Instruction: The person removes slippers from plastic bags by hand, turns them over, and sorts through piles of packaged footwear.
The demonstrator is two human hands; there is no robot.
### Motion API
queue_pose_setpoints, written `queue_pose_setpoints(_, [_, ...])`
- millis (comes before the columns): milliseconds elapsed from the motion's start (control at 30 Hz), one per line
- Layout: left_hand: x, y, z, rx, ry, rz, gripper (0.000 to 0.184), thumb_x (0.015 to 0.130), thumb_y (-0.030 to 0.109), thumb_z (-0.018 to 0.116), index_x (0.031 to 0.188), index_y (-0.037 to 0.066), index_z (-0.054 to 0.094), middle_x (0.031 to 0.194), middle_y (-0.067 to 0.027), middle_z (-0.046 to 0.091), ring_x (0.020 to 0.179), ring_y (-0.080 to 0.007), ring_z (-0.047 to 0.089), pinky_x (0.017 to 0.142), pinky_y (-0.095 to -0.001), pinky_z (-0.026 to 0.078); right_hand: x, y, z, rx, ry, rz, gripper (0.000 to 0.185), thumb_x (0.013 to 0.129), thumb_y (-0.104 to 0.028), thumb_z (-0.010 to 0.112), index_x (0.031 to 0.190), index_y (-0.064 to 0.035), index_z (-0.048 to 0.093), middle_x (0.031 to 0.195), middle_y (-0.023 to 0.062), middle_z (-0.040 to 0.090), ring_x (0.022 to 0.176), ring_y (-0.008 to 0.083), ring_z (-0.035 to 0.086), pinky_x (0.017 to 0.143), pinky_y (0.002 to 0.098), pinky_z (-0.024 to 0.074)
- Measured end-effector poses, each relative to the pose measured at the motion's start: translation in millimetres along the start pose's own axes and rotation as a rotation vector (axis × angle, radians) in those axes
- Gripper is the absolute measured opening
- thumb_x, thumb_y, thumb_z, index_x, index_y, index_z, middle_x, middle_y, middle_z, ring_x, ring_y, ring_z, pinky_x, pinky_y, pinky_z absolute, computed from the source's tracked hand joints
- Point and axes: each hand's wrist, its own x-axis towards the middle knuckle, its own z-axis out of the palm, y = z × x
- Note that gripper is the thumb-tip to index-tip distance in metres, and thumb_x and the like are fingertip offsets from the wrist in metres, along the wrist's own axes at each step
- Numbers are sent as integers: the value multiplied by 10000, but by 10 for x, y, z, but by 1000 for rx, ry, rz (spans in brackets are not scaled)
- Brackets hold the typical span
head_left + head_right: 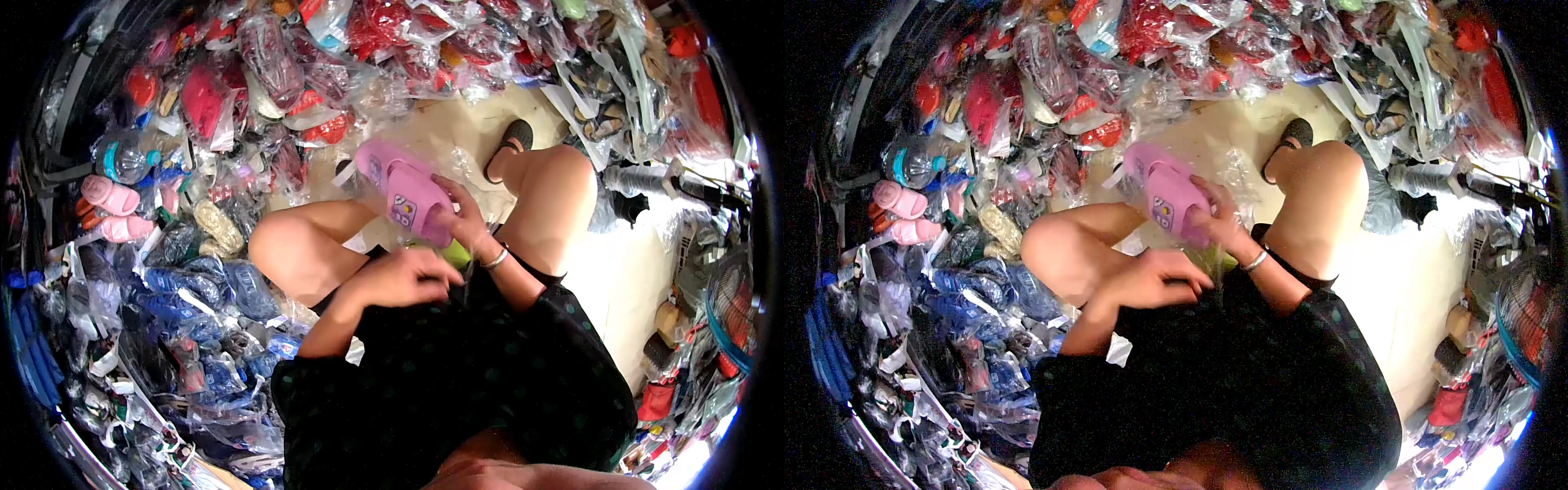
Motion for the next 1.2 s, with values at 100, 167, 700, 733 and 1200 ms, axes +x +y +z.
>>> queue_pose_setpoints(100, [111,40,-342,236,642,127,429,686,130,712,1084,76,560,1143,-112,548,1076,-282,509,942,-382,375,16,-136,-72,-240,-11,-161,605,655,-154,646,1225,-28,484,1106,148,525,1016,239,506,899,332,404])
queue_pose_setpoints(167, [276,86,-457,356,581,137,391,687,131,708,1047,69,568,1176,-113,524,1105,-280,485,964,-387,346,32,-491,-91,-436,-177,-274,560,644,-162,648,1172,-40,510,1056,171,572,981,315,516,866,387,425])
queue_pose_setpoints(700, [-22,-456,-347,-514,1070,339,85,899,110,497,936,82,426,679,7,423,560,-74,374,489,-217,323,1,-975,-563,-339,-299,-328,692,672,67,560,1322,-56,354,1284,185,403,1215,301,380,1005,340,324])
queue_pose_setpoints(733, [-17,-449,-372,-502,1057,421,103,901,146,508,947,96,432,658,12,410,541,-82,362,481,-225,319,12,-836,-485,-453,-297,-362,730,668,44,583,1339,-69,318,1313,192,361,1230,326,349,1017,354,309])
queue_pose_setpoints(1200, [-594,1303,-1093,-167,1164,829,202,863,212,577,921,91,426,645,1,401,535,-88,322,469,-233,267,588,-2053,458,-155,-171,-1119,112,731,-92,656,755,-49,556,861,101,595,905,273,559,785,363,414])
